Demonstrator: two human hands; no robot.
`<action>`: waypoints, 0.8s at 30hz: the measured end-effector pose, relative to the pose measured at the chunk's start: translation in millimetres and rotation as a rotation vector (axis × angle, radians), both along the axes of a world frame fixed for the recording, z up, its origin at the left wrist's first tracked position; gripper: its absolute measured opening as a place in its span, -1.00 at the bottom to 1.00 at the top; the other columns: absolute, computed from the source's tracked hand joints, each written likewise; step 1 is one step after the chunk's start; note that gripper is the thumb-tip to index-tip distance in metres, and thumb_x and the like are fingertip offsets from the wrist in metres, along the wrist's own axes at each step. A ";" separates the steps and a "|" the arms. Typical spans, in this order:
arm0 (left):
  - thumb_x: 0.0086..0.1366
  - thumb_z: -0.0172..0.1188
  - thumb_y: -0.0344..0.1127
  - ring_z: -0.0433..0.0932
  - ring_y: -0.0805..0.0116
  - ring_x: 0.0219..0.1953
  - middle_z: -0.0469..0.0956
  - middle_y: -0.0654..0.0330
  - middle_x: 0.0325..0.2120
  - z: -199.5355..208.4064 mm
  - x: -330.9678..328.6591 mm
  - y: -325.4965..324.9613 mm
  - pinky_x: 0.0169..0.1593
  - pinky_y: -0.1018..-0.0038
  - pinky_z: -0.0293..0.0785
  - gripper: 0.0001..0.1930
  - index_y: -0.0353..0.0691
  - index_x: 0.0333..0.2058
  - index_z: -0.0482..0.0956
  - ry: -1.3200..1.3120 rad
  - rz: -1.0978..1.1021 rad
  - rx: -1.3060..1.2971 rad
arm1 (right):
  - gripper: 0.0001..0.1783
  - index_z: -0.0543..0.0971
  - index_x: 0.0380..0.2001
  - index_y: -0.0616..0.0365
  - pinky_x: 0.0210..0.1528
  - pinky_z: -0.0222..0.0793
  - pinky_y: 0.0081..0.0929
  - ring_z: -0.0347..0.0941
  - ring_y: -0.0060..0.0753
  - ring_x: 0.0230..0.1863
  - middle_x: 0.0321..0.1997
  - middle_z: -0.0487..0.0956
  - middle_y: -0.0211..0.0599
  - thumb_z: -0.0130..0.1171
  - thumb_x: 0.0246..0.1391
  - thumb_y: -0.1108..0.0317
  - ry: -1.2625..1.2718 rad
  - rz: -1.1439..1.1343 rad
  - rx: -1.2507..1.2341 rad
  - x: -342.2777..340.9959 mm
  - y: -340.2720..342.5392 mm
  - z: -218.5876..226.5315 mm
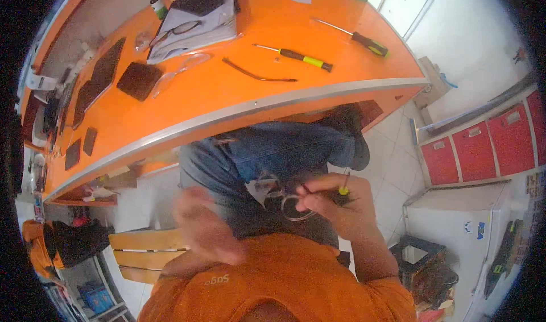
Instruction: The person repairs a pair of glasses by reattaching a temple using a small screwdriver and then wipes the lenses with a cloth.
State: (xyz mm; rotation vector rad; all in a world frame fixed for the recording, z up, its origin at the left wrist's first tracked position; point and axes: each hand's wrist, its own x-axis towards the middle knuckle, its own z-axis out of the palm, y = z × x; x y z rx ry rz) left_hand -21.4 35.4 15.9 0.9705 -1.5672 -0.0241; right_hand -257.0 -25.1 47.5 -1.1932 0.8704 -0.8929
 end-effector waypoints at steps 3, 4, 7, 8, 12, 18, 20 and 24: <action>-0.01 0.49 -0.20 0.41 0.12 0.10 0.45 0.08 0.08 -2.9 2.8 -18.7 0.16 0.23 0.26 -0.08 -0.25 0.27 0.15 0.441 -0.089 0.266 | -0.89 0.63 -0.39 0.38 -0.41 0.54 -0.47 0.62 -0.33 -0.45 -0.44 0.66 -0.10 0.33 -0.06 0.62 -0.261 0.119 -0.269 -9.7 -24.6 -10.2; 0.03 0.47 -0.26 0.39 0.12 0.14 0.43 0.06 0.11 7.1 3.7 -25.6 0.19 0.24 0.24 -0.06 -0.25 0.30 0.07 0.526 -0.207 0.427 | -0.88 0.64 -0.41 0.35 -0.46 0.52 -0.45 0.62 -0.23 -0.49 -0.49 0.64 -0.08 0.37 -0.09 0.57 -0.348 0.181 -0.324 -7.0 -36.1 -4.7; 0.09 0.39 -0.47 0.42 0.11 0.13 0.49 0.01 0.04 24.0 4.4 -30.9 0.20 0.21 0.27 -0.34 -0.30 0.17 0.29 0.613 -0.533 0.620 | -0.83 0.64 -0.43 0.32 -0.52 0.46 -0.48 0.59 -0.22 -0.54 -0.52 0.62 -0.07 0.39 -0.03 0.42 -0.303 0.303 -0.515 -7.0 -55.2 10.6; 0.17 0.29 -0.55 0.53 0.11 -0.02 0.61 -0.02 -0.16 31.9 12.0 -30.6 0.10 0.17 0.40 -0.66 -0.32 -0.06 0.48 0.385 -0.540 0.545 | -0.82 0.63 -0.44 0.31 -0.54 0.44 -0.49 0.58 -0.23 -0.56 -0.54 0.61 -0.08 0.39 -0.02 0.39 -0.369 0.292 -0.534 -6.9 -58.0 15.7; 0.25 0.27 -0.44 0.63 0.04 -0.27 0.64 -0.05 -0.44 53.6 22.8 -27.4 -0.16 0.12 0.54 -0.90 -0.30 -0.37 0.52 0.653 -0.762 0.266 | -0.77 0.60 -0.47 0.27 -0.59 0.37 -0.53 0.56 -0.27 -0.58 -0.59 0.58 -0.12 0.35 0.05 0.30 -0.669 0.252 -0.608 6.2 -56.9 32.3; 0.30 0.20 -0.34 0.61 0.10 -0.28 0.61 0.01 -0.44 111.2 28.9 -40.8 -0.11 0.17 0.48 -0.88 -0.21 -0.26 0.47 0.590 -1.104 0.116 | -0.78 0.56 -0.48 0.21 -0.60 0.32 -0.57 0.52 -0.34 -0.59 -0.59 0.56 -0.18 0.29 0.07 0.28 -0.844 0.323 -0.776 -0.8 -48.2 84.5; 0.35 0.09 -0.26 0.51 0.32 -0.46 0.53 0.23 -0.59 140.4 28.1 -32.5 -0.22 0.20 0.43 -0.90 -0.05 -0.38 0.45 0.513 -1.037 0.162 | -0.79 0.56 -0.50 0.19 -0.61 0.30 -0.59 0.50 -0.37 -0.60 -0.59 0.55 -0.22 0.28 0.04 0.27 -0.892 0.205 -0.865 -10.9 -41.2 90.8; 0.33 0.04 -0.32 0.42 0.54 -0.55 0.49 0.33 -0.61 146.8 9.0 -8.1 -0.29 0.30 0.40 -0.86 -0.03 -0.46 0.45 0.780 -0.894 0.007 | -0.80 0.55 -0.52 0.15 -0.63 0.27 -0.64 0.45 -0.45 -0.63 -0.59 0.54 -0.28 0.28 -0.01 0.26 -0.943 -0.093 -0.982 -25.5 -33.1 91.4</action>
